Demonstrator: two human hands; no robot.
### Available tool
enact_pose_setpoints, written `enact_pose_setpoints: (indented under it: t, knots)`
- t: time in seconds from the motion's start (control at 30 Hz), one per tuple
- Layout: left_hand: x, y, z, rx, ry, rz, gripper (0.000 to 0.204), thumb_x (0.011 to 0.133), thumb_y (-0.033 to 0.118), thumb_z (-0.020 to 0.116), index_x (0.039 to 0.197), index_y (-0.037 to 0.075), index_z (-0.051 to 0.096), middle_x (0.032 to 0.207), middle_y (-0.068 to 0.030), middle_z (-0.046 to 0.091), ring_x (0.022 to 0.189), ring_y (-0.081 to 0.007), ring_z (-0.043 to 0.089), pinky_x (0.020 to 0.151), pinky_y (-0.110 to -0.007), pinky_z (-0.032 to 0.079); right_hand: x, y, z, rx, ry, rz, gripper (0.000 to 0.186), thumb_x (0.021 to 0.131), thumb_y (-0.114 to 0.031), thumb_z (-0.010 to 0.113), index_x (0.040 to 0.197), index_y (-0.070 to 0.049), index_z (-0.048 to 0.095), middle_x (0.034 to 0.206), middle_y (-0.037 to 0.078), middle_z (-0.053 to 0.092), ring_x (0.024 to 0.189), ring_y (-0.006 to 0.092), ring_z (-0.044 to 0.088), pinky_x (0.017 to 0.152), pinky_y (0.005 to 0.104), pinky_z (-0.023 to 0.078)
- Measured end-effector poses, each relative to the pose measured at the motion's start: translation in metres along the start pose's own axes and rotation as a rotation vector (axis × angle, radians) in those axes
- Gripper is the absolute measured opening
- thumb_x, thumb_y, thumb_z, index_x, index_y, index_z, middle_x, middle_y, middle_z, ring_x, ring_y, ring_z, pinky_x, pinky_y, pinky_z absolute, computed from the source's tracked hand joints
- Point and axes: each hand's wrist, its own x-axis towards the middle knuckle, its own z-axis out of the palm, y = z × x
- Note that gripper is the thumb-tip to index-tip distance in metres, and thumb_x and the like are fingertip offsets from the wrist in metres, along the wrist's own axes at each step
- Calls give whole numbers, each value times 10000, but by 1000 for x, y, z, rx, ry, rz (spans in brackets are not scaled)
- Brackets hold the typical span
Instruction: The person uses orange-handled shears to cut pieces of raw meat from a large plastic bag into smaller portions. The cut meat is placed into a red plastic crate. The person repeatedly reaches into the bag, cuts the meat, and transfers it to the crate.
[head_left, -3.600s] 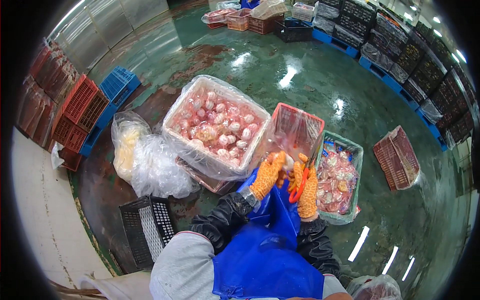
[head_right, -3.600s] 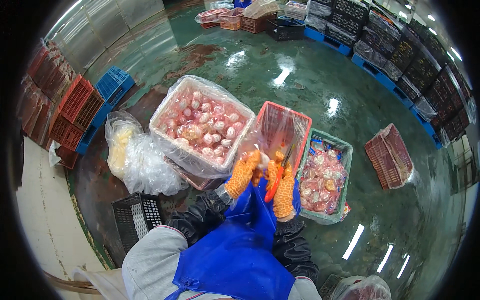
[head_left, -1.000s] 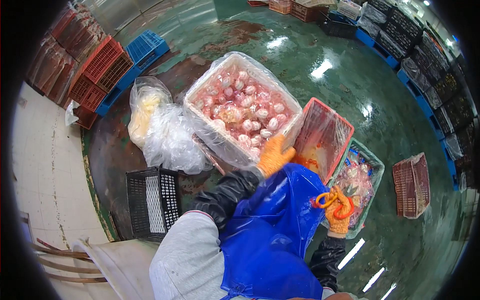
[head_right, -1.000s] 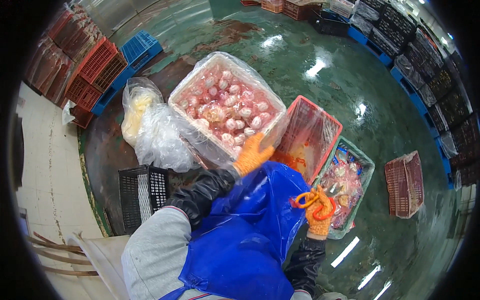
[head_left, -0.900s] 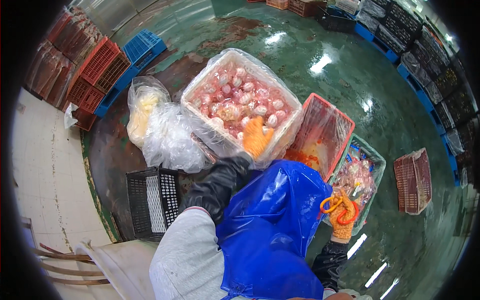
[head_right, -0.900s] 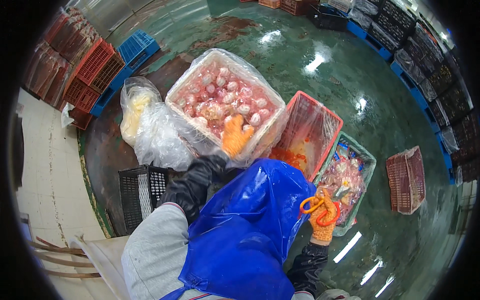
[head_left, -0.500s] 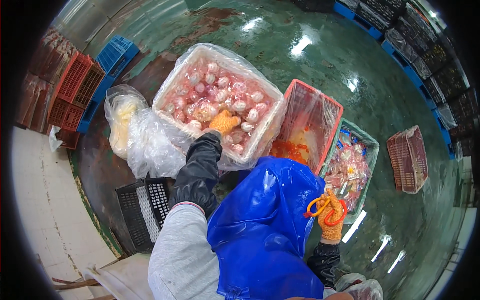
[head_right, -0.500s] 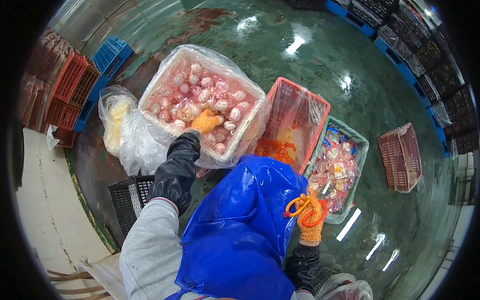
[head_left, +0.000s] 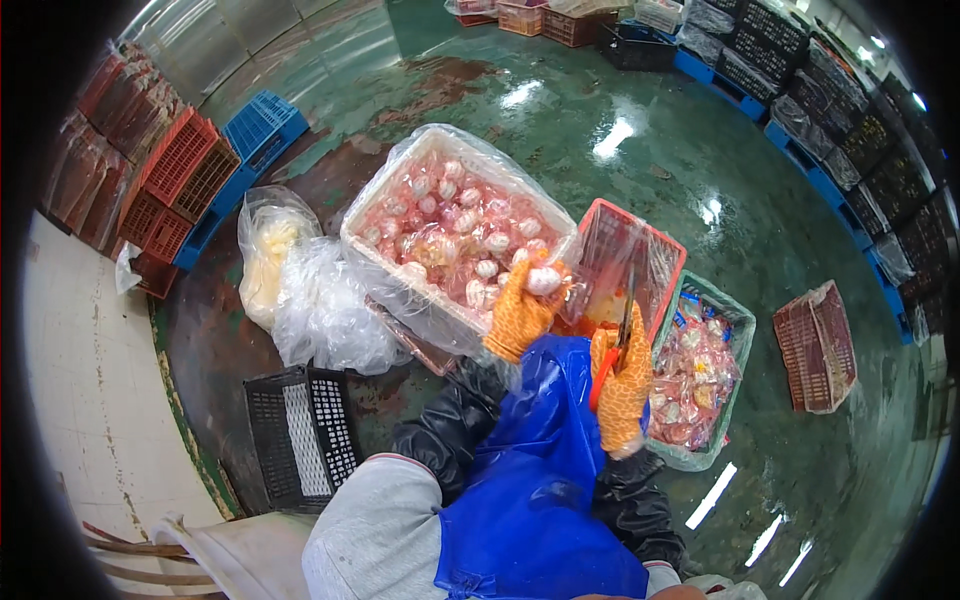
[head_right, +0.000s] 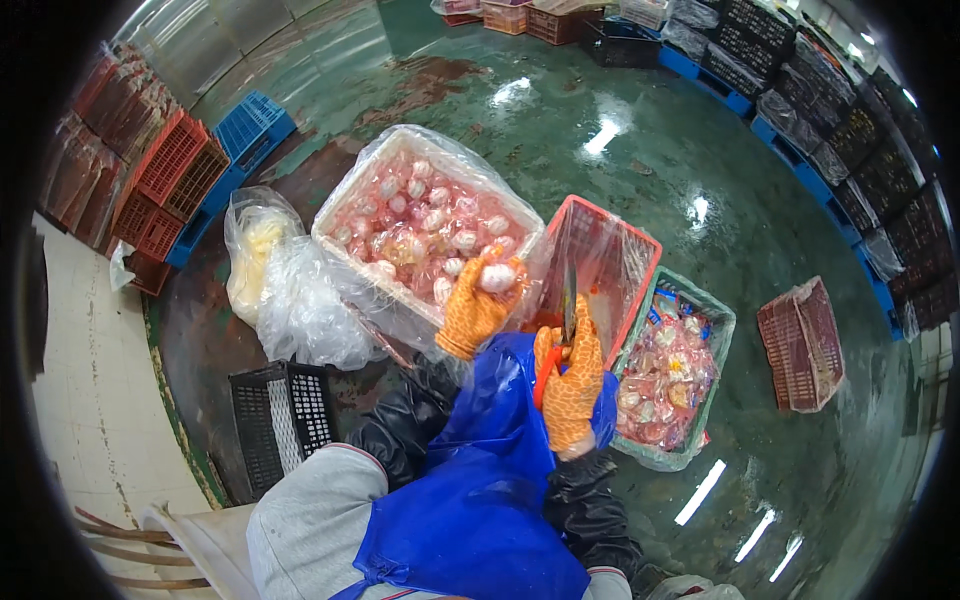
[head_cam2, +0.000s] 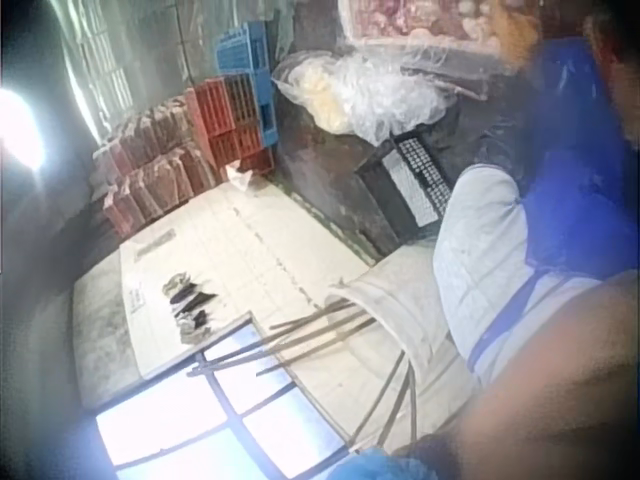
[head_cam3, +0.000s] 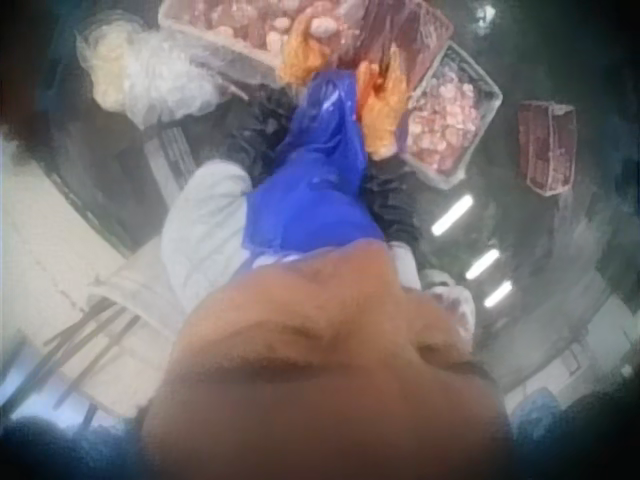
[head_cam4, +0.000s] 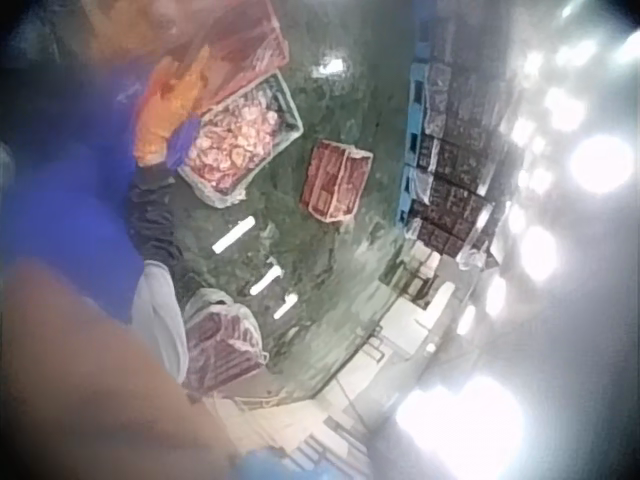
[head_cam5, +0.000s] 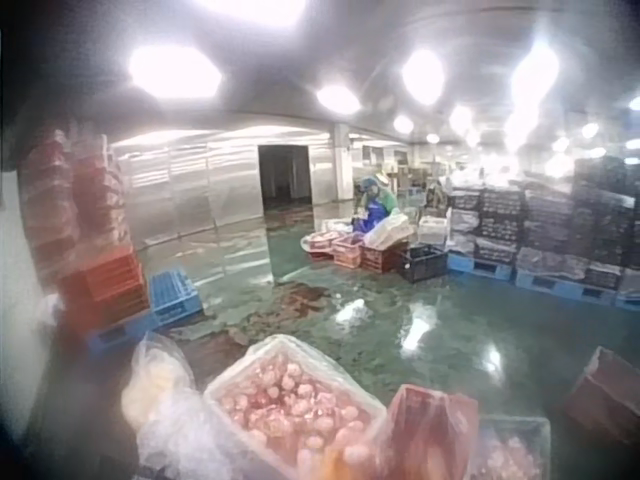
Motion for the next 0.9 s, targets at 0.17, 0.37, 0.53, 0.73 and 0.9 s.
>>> enact_pose_setpoints:
  t: [0.17,0.37,0.53,0.73,0.9]
  knots:
    - [-17,-39,3,12,-133,-37,396,906,272,466,1214,24,440,1103,-177,532,1021,-289,533,911,-429,428,-11,13,5,-451,-125,-75,471,819,-192,610,1250,-75,459,984,137,599,831,221,577,711,329,453]
    - [-44,-41,15,-79,-190,-143,414,915,316,441,1218,35,441,1155,-164,516,1074,-283,503,939,-406,412,-21,51,-11,831,205,260,389,861,-150,557,1228,-69,454,716,12,533,587,136,515,549,232,454]
    - [-75,-60,10,432,-464,-315,484,914,352,433,1269,25,397,1253,-122,468,1153,-229,459,956,-396,382,-16,35,-58,454,-171,425,358,850,-150,573,1187,-72,482,697,-21,512,516,72,478,453,186,409]
    - [-81,-33,32,1154,-640,-853,476,850,391,551,1174,49,478,1043,-105,581,923,-172,585,723,-299,502,10,-1,-91,165,-716,164,403,806,-182,613,1176,-63,503,937,43,586,822,156,564,752,283,461]
    - [-89,-52,7,1227,-549,-730,354,814,407,586,906,66,569,671,-73,617,410,-141,537,340,-215,410,2,20,-64,117,-652,54,451,785,-229,639,1178,-51,508,918,107,613,777,184,583,707,303,465]
